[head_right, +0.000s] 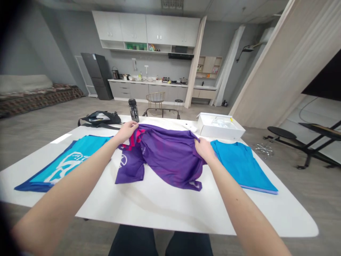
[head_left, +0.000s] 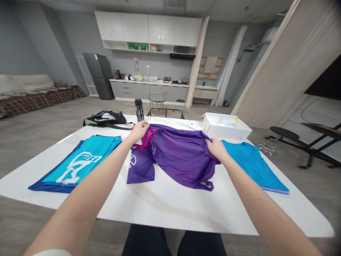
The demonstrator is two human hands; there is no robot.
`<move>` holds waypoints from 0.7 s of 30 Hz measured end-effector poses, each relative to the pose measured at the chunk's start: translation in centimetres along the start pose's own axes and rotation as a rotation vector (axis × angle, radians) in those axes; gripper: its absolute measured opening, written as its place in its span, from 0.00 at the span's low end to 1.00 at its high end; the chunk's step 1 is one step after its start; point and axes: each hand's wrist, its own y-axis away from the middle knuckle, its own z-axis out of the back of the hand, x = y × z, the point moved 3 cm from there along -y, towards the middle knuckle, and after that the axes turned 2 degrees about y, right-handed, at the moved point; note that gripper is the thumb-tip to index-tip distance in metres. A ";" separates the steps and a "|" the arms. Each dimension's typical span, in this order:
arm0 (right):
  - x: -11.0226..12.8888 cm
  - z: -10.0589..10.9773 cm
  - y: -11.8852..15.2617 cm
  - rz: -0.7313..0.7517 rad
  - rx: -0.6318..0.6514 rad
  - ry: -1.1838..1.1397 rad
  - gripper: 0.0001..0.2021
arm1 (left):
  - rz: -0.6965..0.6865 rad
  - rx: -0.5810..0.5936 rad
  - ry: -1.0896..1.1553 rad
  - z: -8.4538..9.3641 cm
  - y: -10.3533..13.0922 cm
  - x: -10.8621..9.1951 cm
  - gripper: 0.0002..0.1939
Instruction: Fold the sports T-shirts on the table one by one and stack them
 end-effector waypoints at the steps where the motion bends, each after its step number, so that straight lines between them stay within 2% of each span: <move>1: -1.0 -0.7 0.7 -0.010 0.056 0.068 0.14 | 0.020 0.060 0.107 -1.2 -0.1 -1.1 0.14; 2: -1.3 -1.2 1.6 0.019 0.061 0.107 0.15 | 0.036 0.129 0.203 -2.4 -0.1 -2.4 0.15; 4: -0.1 -1.9 3.9 0.206 -0.060 0.080 0.24 | 0.051 0.272 0.355 -4.8 0.7 -5.2 0.16; 6: 2.9 -2.5 6.3 0.490 -0.128 -0.047 0.29 | 0.064 0.396 0.461 -7.0 2.0 -7.9 0.17; 8: 6.3 -2.9 8.3 0.735 -0.095 -0.074 0.29 | 0.087 0.504 0.539 -8.7 3.4 -9.9 0.16; 11: 9.6 -2.9 9.4 0.860 -0.108 0.047 0.29 | 0.114 0.609 0.621 -10.4 5.0 -11.5 0.15; 14: 10.3 -2.4 8.9 0.821 -0.123 0.108 0.24 | 0.141 0.593 0.671 -10.8 5.5 -11.3 0.19; 17: 9.5 -1.7 7.6 0.730 -0.148 -0.012 0.15 | 0.175 0.569 0.723 -10.6 6.3 -10.0 0.26; 19: 9.0 -1.2 6.5 0.644 -0.192 -0.168 0.08 | 0.129 0.421 0.687 -10.5 7.7 -8.9 0.28; 21: 8.7 -0.6 5.1 0.555 -0.222 -0.329 0.05 | 0.010 0.164 0.550 -10.5 9.9 -8.0 0.29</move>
